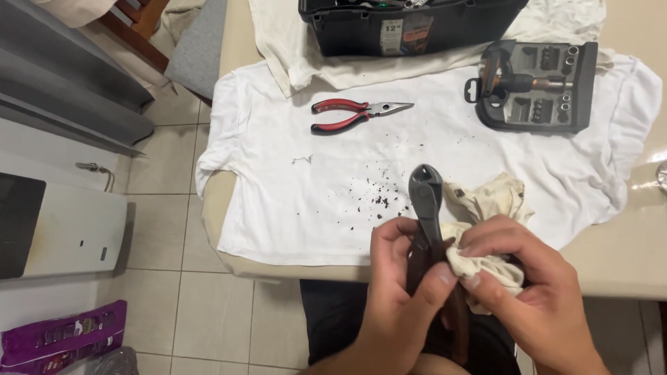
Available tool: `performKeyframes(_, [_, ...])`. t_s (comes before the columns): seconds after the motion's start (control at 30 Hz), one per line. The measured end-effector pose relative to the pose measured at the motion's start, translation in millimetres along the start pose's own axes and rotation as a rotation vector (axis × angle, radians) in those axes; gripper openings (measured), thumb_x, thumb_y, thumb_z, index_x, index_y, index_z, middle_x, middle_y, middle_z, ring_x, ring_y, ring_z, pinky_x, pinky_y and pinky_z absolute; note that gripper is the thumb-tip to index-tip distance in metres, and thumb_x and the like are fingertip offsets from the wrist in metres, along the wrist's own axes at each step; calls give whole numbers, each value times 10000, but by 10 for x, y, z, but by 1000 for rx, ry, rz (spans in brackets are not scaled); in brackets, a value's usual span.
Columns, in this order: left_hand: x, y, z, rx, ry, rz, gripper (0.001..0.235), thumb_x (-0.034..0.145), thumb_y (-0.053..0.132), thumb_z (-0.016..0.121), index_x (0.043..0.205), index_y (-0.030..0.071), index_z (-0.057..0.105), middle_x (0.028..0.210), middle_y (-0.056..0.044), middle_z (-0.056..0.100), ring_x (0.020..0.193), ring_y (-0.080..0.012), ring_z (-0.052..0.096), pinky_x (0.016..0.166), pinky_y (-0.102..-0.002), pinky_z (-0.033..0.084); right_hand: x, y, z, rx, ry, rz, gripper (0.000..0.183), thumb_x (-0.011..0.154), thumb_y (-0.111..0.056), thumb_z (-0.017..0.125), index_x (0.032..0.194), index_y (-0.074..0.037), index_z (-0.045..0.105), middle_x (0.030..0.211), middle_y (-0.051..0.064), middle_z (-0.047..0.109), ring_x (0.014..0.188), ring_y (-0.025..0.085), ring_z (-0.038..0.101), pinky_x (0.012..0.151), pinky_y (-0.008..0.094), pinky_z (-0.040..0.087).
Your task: The person cleans various tools on a table covered with a white cloth. They use a cloth to wipe a vernier caliper, needle-nose pliers, and a pair of cutting pliers. They then clean a screwdriver handle and a drill bit from a set.
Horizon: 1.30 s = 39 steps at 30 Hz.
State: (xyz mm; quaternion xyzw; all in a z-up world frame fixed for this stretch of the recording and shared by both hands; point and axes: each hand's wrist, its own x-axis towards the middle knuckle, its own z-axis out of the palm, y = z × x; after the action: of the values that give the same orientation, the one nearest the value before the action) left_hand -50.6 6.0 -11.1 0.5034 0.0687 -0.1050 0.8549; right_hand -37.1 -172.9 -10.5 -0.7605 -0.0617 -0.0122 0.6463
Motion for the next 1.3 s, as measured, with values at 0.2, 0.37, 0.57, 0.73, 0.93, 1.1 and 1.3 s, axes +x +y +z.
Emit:
performKeyframes(0.2, [-106, -28, 38, 136, -28, -7, 668, 1003, 346, 757, 1500, 36, 436, 1291, -172, 762, 1115, -192, 775, 974, -356, 635, 8, -37, 35, -12, 256, 167, 230, 1009, -150, 740, 1188, -10, 706, 1145, 151, 792, 939, 206, 741, 770, 299, 605])
performKeyframes(0.37, [-140, -86, 48, 173, -102, 58, 644, 1062, 369, 732, 1493, -7, 436, 1268, -213, 767, 1146, -257, 790, 1016, -393, 645, 93, -96, 100, -213, 361, 84, 199, 1042, -86, 822, 1200, 10, 749, 1081, 127, 752, 927, 187, 694, 822, 283, 541])
performKeyframes(0.57, [-112, -287, -64, 527, -170, 391, 665, 1178, 283, 592, 1640, -107, 315, 1625, -347, 562, 1491, -428, 647, 1229, -513, 561, 113, 34, 168, -305, 423, -101, 172, 1063, -20, 843, 1132, 42, 698, 1109, 190, 760, 1004, 239, 727, 923, 329, 557])
performKeyframes(0.73, [-142, -399, -110, 614, -89, 347, 684, 1146, 358, 626, 1615, -97, 426, 1615, -313, 608, 1518, -387, 633, 1253, -468, 526, 152, -98, 106, -384, 342, 13, 121, 1016, -103, 832, 1043, -24, 744, 863, 35, 711, 695, 111, 550, 675, 266, 427])
performKeyframes(0.93, [-154, -376, -135, 714, -64, 348, 661, 1137, 423, 622, 1599, -31, 485, 1557, -247, 674, 1447, -366, 694, 1210, -459, 554, 41, -22, 165, -497, 407, -171, 221, 1066, 32, 839, 1246, 64, 715, 1159, 166, 743, 997, 230, 757, 931, 314, 634])
performKeyframes(1.1, [-149, -290, -122, 574, -102, 346, 689, 1159, 404, 617, 1605, -85, 424, 1534, -279, 655, 1399, -343, 688, 1174, -448, 563, 169, -196, 196, -543, 304, -451, 126, 1009, 149, 793, 1127, 118, 762, 1031, 237, 813, 792, 243, 739, 757, 333, 590])
performKeyframes(1.3, [-160, -253, -69, 337, -140, 296, 708, 1177, 392, 619, 1611, -107, 368, 1269, -276, 736, 1018, -274, 766, 890, -408, 664, 228, -361, 38, -654, 88, -537, 136, 998, 43, 845, 1121, 77, 797, 1074, 241, 811, 927, 296, 815, 854, 353, 667])
